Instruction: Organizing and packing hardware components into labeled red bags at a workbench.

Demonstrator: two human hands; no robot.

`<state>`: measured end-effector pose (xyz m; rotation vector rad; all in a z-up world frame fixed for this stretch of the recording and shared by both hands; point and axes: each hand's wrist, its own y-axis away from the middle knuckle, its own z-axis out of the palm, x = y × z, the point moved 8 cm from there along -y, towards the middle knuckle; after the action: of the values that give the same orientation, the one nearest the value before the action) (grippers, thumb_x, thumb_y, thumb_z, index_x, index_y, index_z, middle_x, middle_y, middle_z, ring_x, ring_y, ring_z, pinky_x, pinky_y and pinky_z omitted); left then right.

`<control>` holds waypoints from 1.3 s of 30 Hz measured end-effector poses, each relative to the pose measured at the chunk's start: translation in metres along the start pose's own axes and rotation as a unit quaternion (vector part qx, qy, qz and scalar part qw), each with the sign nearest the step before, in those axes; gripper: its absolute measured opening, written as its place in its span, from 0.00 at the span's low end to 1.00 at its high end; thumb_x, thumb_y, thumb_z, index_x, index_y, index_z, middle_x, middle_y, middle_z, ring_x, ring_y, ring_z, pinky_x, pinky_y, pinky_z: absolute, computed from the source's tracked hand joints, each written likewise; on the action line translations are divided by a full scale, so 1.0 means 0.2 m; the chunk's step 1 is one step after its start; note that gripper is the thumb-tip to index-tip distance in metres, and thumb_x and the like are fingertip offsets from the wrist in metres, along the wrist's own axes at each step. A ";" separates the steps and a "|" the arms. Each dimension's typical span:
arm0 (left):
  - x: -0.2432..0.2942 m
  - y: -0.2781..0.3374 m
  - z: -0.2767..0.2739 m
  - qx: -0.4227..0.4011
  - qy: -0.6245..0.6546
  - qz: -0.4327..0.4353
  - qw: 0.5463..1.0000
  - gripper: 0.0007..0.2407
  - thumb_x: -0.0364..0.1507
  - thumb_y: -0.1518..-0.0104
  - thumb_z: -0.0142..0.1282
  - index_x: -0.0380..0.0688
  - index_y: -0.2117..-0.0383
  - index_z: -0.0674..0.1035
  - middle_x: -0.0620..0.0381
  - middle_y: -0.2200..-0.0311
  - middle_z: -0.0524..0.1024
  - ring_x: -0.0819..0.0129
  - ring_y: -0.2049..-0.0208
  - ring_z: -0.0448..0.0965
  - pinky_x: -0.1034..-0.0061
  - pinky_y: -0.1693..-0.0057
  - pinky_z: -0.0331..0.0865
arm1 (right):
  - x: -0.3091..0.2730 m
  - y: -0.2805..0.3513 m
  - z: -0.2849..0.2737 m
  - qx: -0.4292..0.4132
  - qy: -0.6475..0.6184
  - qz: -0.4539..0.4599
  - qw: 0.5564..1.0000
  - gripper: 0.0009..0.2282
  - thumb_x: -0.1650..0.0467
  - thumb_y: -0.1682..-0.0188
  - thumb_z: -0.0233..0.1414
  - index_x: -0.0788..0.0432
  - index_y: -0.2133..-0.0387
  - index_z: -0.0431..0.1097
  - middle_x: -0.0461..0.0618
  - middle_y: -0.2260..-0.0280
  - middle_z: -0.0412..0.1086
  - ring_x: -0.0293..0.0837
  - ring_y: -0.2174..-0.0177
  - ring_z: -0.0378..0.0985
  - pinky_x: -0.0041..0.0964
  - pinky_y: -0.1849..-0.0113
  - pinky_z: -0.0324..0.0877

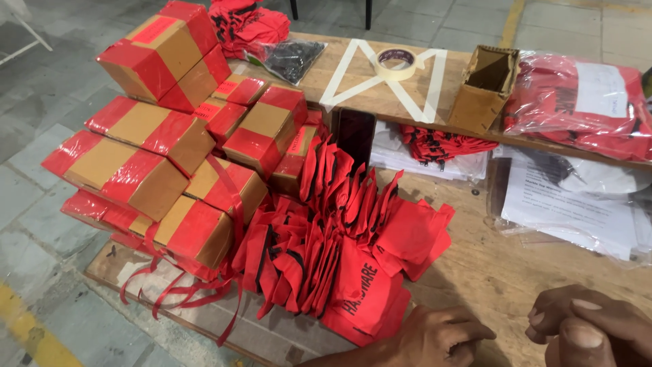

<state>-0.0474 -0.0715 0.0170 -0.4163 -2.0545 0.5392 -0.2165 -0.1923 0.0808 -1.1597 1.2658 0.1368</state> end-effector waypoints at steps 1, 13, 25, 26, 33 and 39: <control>0.00 0.00 0.00 0.001 0.000 -0.003 1.000 0.10 0.23 0.42 0.56 0.48 0.55 0.82 0.56 0.62 0.80 0.62 0.66 0.83 0.72 0.61 0.79 | 0.03 0.03 -0.02 -0.002 -0.002 0.002 1.000 0.17 0.68 0.44 0.49 0.54 0.42 0.62 0.59 0.65 0.74 0.53 0.63 0.82 0.46 0.64 0.82; 0.09 -0.03 -0.07 0.017 -0.012 0.001 1.000 0.08 0.23 0.41 0.58 0.46 0.57 0.83 0.58 0.62 0.81 0.64 0.62 0.84 0.73 0.59 0.78 | 0.22 0.27 -0.18 -0.172 0.251 -0.112 0.946 0.08 0.61 0.54 0.64 0.45 0.73 0.73 0.40 0.71 0.77 0.39 0.68 0.83 0.38 0.62 0.79; 0.06 -0.04 -0.05 0.013 -0.001 -0.009 1.000 0.09 0.22 0.42 0.55 0.46 0.57 0.82 0.57 0.62 0.81 0.62 0.64 0.83 0.71 0.61 0.77 | 0.23 0.39 -0.20 -0.260 0.188 -0.180 0.930 0.06 0.67 0.50 0.60 0.50 0.75 0.74 0.39 0.79 0.81 0.36 0.76 0.88 0.36 0.66 0.80; 0.06 -0.04 -0.05 0.012 -0.002 -0.005 1.000 0.10 0.22 0.42 0.55 0.45 0.57 0.82 0.57 0.62 0.80 0.62 0.64 0.83 0.70 0.61 0.77 | 0.23 0.40 -0.21 -0.221 0.215 -0.164 0.937 0.07 0.66 0.50 0.62 0.48 0.75 0.73 0.36 0.79 0.80 0.36 0.74 0.86 0.35 0.65 0.79; 0.05 -0.03 -0.03 0.012 -0.001 -0.003 1.000 0.10 0.22 0.43 0.54 0.45 0.57 0.83 0.57 0.62 0.81 0.61 0.64 0.83 0.71 0.62 0.77 | 0.43 0.55 -0.33 -0.266 0.206 -0.095 0.937 0.06 0.65 0.59 0.64 0.49 0.70 0.78 0.37 0.73 0.82 0.33 0.68 0.84 0.33 0.62 0.78; 0.07 -0.04 -0.05 0.006 0.008 -0.011 1.000 0.12 0.22 0.44 0.55 0.45 0.55 0.83 0.56 0.59 0.81 0.60 0.65 0.83 0.68 0.60 0.77 | -0.23 0.08 0.12 -0.133 0.273 -0.122 0.945 0.08 0.61 0.58 0.68 0.43 0.74 0.76 0.38 0.69 0.74 0.41 0.64 0.81 0.37 0.59 0.77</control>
<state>-0.0467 -0.0696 0.0347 -0.3891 -2.0370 0.5328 -0.2283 -0.1449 0.1042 -1.6518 1.6028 -0.2209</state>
